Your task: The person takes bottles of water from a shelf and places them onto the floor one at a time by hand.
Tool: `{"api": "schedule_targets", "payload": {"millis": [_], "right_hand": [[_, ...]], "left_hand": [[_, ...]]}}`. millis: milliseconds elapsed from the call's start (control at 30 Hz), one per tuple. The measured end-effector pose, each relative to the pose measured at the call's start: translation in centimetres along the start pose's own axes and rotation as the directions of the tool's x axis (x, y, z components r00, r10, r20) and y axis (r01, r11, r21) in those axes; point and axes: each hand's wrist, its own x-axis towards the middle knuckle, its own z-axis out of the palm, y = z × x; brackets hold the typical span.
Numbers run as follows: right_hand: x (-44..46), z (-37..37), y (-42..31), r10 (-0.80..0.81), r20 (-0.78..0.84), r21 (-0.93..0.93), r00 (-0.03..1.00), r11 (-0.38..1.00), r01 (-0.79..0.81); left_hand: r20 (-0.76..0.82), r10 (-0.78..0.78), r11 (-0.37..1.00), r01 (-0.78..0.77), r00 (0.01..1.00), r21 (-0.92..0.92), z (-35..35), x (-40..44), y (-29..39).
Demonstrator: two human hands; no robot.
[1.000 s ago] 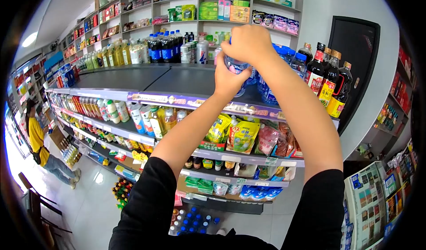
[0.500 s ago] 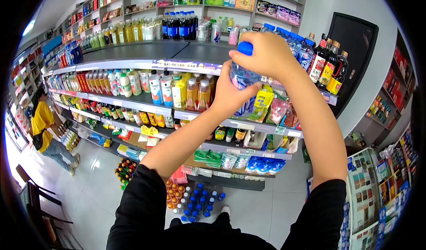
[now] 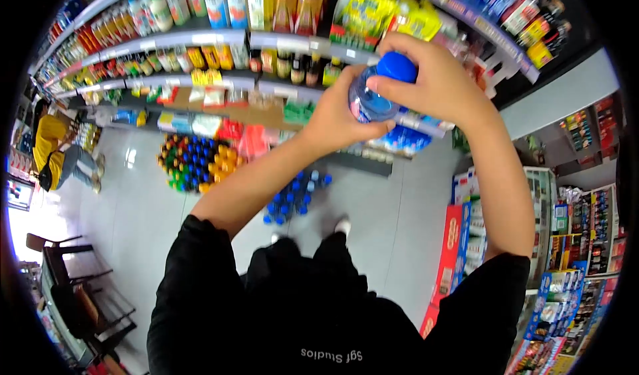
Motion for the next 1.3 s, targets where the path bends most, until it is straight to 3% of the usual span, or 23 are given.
{"api": "schedule_targets", "payload": {"millis": [67, 167, 300, 400, 467, 500, 533, 667, 767, 800, 833, 867, 933, 1000, 1067, 1133, 1167, 1200, 1267, 1300], "right_hand": [[-0.8, 2.8, 1.5, 0.005, 0.046, 0.079, 0.999, 0.997, -0.008], [-2.4, 7.3, 4.2, 0.074, 0.182, 0.177, 0.98, 0.978, -0.107], [-5.0, 14.4, 7.9, 0.109, 0.304, 0.291, 0.946, 0.935, -0.202], [-7.9, 20.5, 10.6, 0.135, 0.305, 0.308, 0.943, 0.923, -0.232], [-9.9, 24.8, 12.1, 0.164, 0.32, 0.355, 0.933, 0.892, -0.279], [-11.0, 27.2, 12.8, 0.215, 0.384, 0.345, 0.898, 0.869, -0.356], [-12.6, 30.0, 13.6, 0.228, 0.343, 0.358, 0.911, 0.865, -0.352], [-17.7, 39.4, 15.3, 0.308, 0.287, 0.321, 0.907, 0.861, -0.394], [-21.0, 45.8, 16.5, 0.348, 0.241, 0.306, 0.906, 0.859, -0.411], [-21.7, 48.1, 17.1, 0.375, 0.159, 0.324, 0.913, 0.854, -0.407], [-22.4, 50.2, 17.7, 0.398, 0.081, 0.341, 0.914, 0.851, -0.4], [-23.1, 52.1, 18.1, 0.401, 0.101, 0.347, 0.91, 0.843, -0.41], [-24.0, 55.7, 18.9, 0.48, 0.036, 0.368, 0.877, 0.809, -0.458], [-24.8, 59.3, 19.9, 0.506, 0.068, 0.375, 0.86, 0.786, -0.492], [-25.1, 62.8, 21.3, 0.533, 0.032, 0.404, 0.845, 0.767, -0.499], [-25.6, 66.3, 22.8, 0.551, 0.047, 0.418, 0.833, 0.747, -0.517], [-25.7, 67.7, 23.7, 0.54, 0.044, 0.42, 0.841, 0.753, -0.506], [-25.8, 69.0, 24.3, 0.529, 0.042, 0.421, 0.848, 0.76, -0.495], [-25.9, 71.0, 25.3, 0.56, 0.081, 0.383, 0.825, 0.746, -0.544], [-26.0, 71.7, 25.8, 0.56, 0.104, 0.374, 0.822, 0.744, -0.554]], "left_hand": [[-0.026, -0.081, 0.992, 0.083, 0.996, 0.1, 0.4, -2.1, -2.6], [-0.025, -0.212, 0.977, 0.213, 0.977, 0.031, 1.6, -5.5, -6.8], [-0.056, -0.347, 0.933, 0.35, 0.936, 0.078, 3.3, -9.8, -12.1], [-0.015, -0.343, 0.933, 0.342, 0.939, 0.109, 4.3, -13.4, -18.0], [0.026, -0.47, 0.881, 0.467, 0.882, 0.082, 4.7, -16.1, -21.0], [0.006, -0.446, 0.875, 0.434, 0.895, 0.215, 4.9, -17.6, -22.8], [-0.011, -0.407, 0.858, 0.387, 0.913, 0.337, 5.4, -19.0, -24.9], [-0.025, -0.558, 0.749, 0.516, 0.83, 0.416, 7.3, -24.9, -32.1], [-0.095, -0.658, 0.663, 0.635, 0.747, 0.396, 9.0, -28.9, -36.9], [-0.092, -0.673, 0.652, 0.648, 0.734, 0.394, 9.5, -30.1, -38.7], [-0.161, -0.713, 0.6, 0.713, 0.682, 0.362, 10.1, -30.8, -40.3], [-0.228, -0.748, 0.545, 0.773, 0.623, 0.325, 10.3, -31.9, -42.2], [-0.235, -0.74, 0.539, 0.765, 0.63, 0.353, 10.5, -35.0, -46.5], [-0.258, -0.862, 0.466, 0.882, 0.436, -0.07, 11.1, -36.8, -49.7], [-0.278, -0.878, 0.441, 0.885, 0.39, -0.151, 11.3, -37.3, -51.8], [-0.263, -0.947, 0.309, 0.753, 0.185, -0.581, 11.2, -36.5, -52.9], [-0.242, -0.966, 0.219, 0.799, 0.095, -0.561, 10.9, -35.6, -52.9], [-0.24, -0.967, 0.213, 0.8, 0.089, -0.561, 10.6, -35.2, -53.5], [-0.099, -0.995, 0.071, 0.533, -0.024, -0.843, 10.1, -35.3, -55.4], [-0.095, -0.995, 0.057, 0.56, -0.038, -0.827, 10.2, -35.4, -56.2]]}}
